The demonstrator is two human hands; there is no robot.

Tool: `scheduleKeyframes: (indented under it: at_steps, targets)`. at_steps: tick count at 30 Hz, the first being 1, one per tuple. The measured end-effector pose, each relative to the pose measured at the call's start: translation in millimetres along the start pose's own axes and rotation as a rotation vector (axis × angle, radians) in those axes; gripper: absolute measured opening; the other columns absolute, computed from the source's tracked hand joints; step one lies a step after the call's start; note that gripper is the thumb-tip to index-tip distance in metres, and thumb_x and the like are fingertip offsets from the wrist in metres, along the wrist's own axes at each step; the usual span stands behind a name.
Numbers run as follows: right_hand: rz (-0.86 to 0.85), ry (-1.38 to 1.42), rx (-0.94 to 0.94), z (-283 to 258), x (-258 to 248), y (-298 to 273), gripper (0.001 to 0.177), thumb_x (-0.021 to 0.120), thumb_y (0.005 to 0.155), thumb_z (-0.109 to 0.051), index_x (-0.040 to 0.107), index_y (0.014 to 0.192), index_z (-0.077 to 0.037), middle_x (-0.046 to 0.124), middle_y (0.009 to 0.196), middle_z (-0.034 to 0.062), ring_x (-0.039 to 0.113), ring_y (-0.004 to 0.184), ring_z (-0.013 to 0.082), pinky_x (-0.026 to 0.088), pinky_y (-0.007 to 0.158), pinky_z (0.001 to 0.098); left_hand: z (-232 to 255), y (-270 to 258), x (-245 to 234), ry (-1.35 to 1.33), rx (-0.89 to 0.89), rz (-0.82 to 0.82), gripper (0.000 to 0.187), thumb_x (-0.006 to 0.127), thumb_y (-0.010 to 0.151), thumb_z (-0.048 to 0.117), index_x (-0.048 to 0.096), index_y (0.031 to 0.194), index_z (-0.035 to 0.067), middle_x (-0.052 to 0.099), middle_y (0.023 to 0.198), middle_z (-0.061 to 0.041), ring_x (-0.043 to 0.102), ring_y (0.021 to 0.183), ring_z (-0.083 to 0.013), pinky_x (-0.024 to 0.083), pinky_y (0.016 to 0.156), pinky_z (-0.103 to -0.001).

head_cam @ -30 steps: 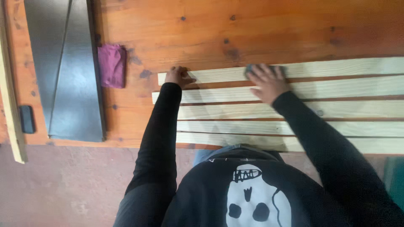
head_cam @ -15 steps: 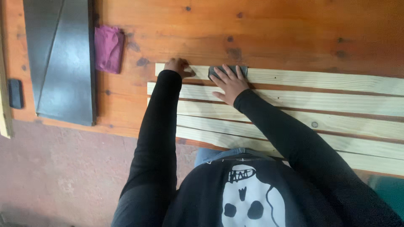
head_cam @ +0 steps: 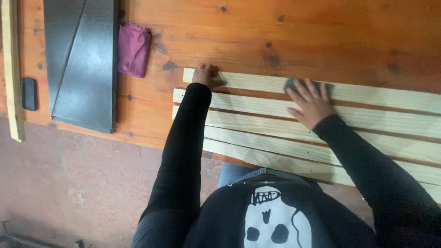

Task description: The person sands several light-colored wooden planks laid on a wooden workbench using a sanding block. They move the block back and forth along the grain of each plank, working across the set of planks.

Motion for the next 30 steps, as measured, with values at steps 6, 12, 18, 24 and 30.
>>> scheduleKeyframes:
  at_steps: [6, 12, 18, 24, 30]
  targets:
    - [-0.019, -0.034, -0.171, -142.8, -1.8, 101.3, 0.073, 0.021, 0.110, -0.075, 0.025, 0.175, -0.042, 0.017, 0.187, -0.0033, 0.004, 0.172, 0.0336, 0.005, 0.133, 0.0695, 2.9, -2.2, -1.9, -0.051, 0.038, 0.018, 0.056, 0.097, 0.061, 0.061, 0.072, 0.103, 0.034, 0.060, 0.107, 0.006, 0.070, 0.112, -0.0282, 0.056, 0.103, -0.039]
    - [0.084, 0.020, -0.166, -108.5, -10.7, 67.0, 0.067, 0.036, 0.112, -0.063, 0.027, 0.175, -0.040, 0.024, 0.185, -0.0010, 0.015, 0.171, 0.0355, 0.012, 0.133, 0.0696, 17.2, -23.6, -26.0, -0.090, 0.131, 0.102, 0.056, 0.100, 0.066, 0.055, 0.072, 0.101, 0.021, 0.063, 0.108, -0.007, 0.071, 0.108, -0.0391, 0.057, 0.101, -0.048]
    - [0.130, -0.054, 0.000, 5.3, -17.3, -28.1, 0.064, 0.036, 0.111, -0.060, 0.036, 0.171, -0.039, 0.027, 0.186, 0.0020, 0.025, 0.171, 0.0365, 0.021, 0.134, 0.0687, 53.6, -55.9, -3.7, -0.016, 0.444, 0.357, 0.047, 0.092, 0.077, 0.033, 0.064, 0.115, 0.026, 0.061, 0.114, -0.004, 0.070, 0.109, -0.0320, 0.060, 0.097, -0.045]
    - [0.369, 0.161, 0.290, 41.7, -1.8, -49.9, 0.063, 0.034, 0.118, -0.057, 0.037, 0.176, -0.031, 0.027, 0.184, 0.0246, 0.012, 0.171, 0.0482, 0.007, 0.129, 0.0793, 99.6, -107.7, -12.2, 0.177, 0.489, 0.033, 0.096, 0.061, 0.106, 0.066, 0.016, 0.180, 0.026, 0.009, 0.187, -0.010, 0.007, 0.172, -0.0363, 0.017, 0.137, -0.063]
    - [0.415, -0.097, 0.276, -103.5, -25.0, 41.7, 0.068, 0.056, 0.109, -0.059, 0.056, 0.167, -0.024, 0.051, 0.170, 0.0284, 0.040, 0.159, 0.0531, 0.029, 0.122, 0.0724, 96.4, -116.9, -4.4, 0.266, 0.518, -0.019, 0.092, 0.049, 0.111, 0.070, 0.006, 0.181, 0.028, 0.001, 0.188, -0.006, -0.003, 0.172, -0.0349, 0.008, 0.136, -0.067]
Point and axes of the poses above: each hand's wrist, its own y-axis towards the middle knuckle, its own x-axis out of the palm, z = x × y, the point moved 9 cm from there along y, towards the middle knuckle
